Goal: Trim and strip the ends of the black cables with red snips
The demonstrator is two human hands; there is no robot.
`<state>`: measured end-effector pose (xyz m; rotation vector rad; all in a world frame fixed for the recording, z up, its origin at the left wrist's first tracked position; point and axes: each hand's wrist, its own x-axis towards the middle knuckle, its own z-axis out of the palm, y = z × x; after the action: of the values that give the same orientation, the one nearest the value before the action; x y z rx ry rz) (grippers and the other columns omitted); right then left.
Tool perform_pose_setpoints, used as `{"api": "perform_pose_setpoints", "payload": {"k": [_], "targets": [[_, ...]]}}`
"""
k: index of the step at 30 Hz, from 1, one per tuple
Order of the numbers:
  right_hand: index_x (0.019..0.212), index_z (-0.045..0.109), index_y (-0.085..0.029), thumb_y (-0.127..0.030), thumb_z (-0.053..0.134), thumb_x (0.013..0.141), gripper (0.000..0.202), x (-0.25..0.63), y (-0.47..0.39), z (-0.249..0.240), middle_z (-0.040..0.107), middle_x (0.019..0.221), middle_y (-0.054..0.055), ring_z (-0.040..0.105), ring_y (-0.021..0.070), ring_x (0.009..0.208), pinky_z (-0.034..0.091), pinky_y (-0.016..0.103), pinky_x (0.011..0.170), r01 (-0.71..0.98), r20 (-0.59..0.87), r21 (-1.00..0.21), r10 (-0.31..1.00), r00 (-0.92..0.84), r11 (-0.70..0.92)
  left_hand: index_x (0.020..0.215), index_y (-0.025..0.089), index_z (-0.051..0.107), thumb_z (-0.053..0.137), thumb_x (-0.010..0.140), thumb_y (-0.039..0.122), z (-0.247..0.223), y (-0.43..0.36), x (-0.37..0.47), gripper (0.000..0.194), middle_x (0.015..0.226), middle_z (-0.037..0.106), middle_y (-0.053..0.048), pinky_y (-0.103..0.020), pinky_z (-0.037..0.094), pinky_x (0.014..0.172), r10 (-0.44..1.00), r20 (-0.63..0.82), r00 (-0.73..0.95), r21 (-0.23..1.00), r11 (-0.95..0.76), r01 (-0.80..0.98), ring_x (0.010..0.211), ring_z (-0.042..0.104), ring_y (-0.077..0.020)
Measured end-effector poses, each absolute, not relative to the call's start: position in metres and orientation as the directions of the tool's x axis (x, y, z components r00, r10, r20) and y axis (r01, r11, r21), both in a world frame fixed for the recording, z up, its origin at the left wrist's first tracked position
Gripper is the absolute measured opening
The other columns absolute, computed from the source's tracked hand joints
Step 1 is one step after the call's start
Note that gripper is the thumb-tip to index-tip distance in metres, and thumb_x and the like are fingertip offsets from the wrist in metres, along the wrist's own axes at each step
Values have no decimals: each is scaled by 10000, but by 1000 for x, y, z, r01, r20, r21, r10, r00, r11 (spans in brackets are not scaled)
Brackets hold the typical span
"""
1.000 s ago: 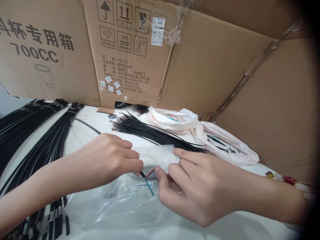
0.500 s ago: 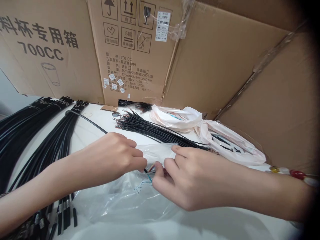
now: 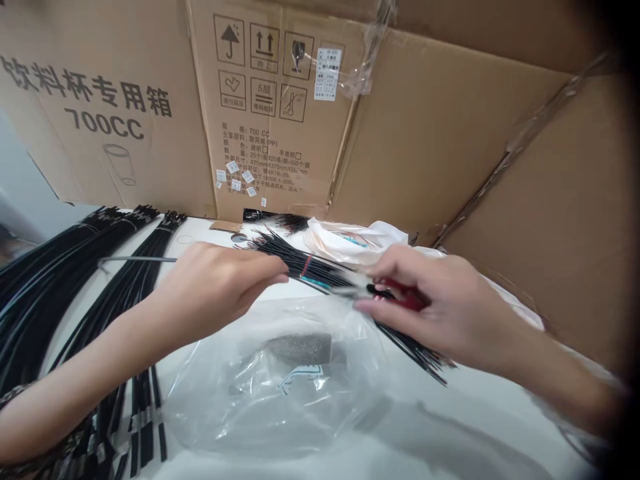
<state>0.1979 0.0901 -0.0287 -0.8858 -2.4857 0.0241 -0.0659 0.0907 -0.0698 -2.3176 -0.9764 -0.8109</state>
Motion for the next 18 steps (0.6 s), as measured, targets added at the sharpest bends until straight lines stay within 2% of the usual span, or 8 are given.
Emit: {"api": "perform_pose_setpoints", "payload": {"k": [1,2,3,5,8,11,15,18], "targets": [[869,526,-192,-423,650,858,262,196,93,-33,433,529,-79,346,57,442,269,193,420,566,497,-432,709,-501,702,803,205,655,508,903,271,-69,90,-66,190,608,648,65,-217,255,484,445,737,509,-192,-584,789,487,519,-54],[859,525,-194,-443,694,815,304,192,96,-38,406,518,-91,334,50,441,272,184,417,468,495,-640,792,-357,610,825,193,662,518,903,299,-69,88,-66,196,599,645,64,-203,281,483,432,777,459,-171,-556,813,471,513,-39],[848,539,-192,-443,733,775,326,186,99,-44,398,516,-95,347,47,448,291,176,422,327,457,-787,850,-262,524,848,183,667,534,897,306,-69,86,-65,188,587,637,69,-183,303,484,428,803,415,-145,-535,832,450,497,-19],[816,603,-179,-429,783,716,324,169,105,-57,463,560,-75,443,52,508,389,170,480,41,353,-926,898,-262,376,882,169,667,576,879,274,-70,81,-62,139,566,619,87,-137,325,485,419,836,354,-98,-521,848,411,452,19],[797,680,-173,-381,801,695,261,143,111,-66,602,739,-29,567,74,687,515,191,623,-273,279,-946,861,-424,172,901,147,659,617,853,216,-71,74,-57,94,573,626,93,-101,321,478,370,871,323,-101,-509,855,390,391,45],[778,696,-158,-317,817,669,228,128,111,-64,623,754,-24,578,75,719,535,192,658,-428,308,-898,839,-448,101,939,142,651,634,839,182,-71,70,-53,109,612,645,87,-77,335,505,348,873,343,-128,-515,848,410,380,55],[789,684,-123,-279,791,695,211,126,103,-60,659,787,11,591,98,732,523,210,659,-428,365,-886,841,-399,181,976,177,640,617,850,158,-70,64,-49,130,649,646,104,-55,341,523,397,857,328,-79,-529,845,436,381,65],[730,643,-119,-249,743,747,166,128,97,-62,551,637,-37,481,52,598,412,163,542,-349,445,-878,829,-339,329,975,214,628,533,899,176,-68,60,-47,127,648,627,117,-59,344,505,478,832,280,37,-552,833,434,389,62]]}}
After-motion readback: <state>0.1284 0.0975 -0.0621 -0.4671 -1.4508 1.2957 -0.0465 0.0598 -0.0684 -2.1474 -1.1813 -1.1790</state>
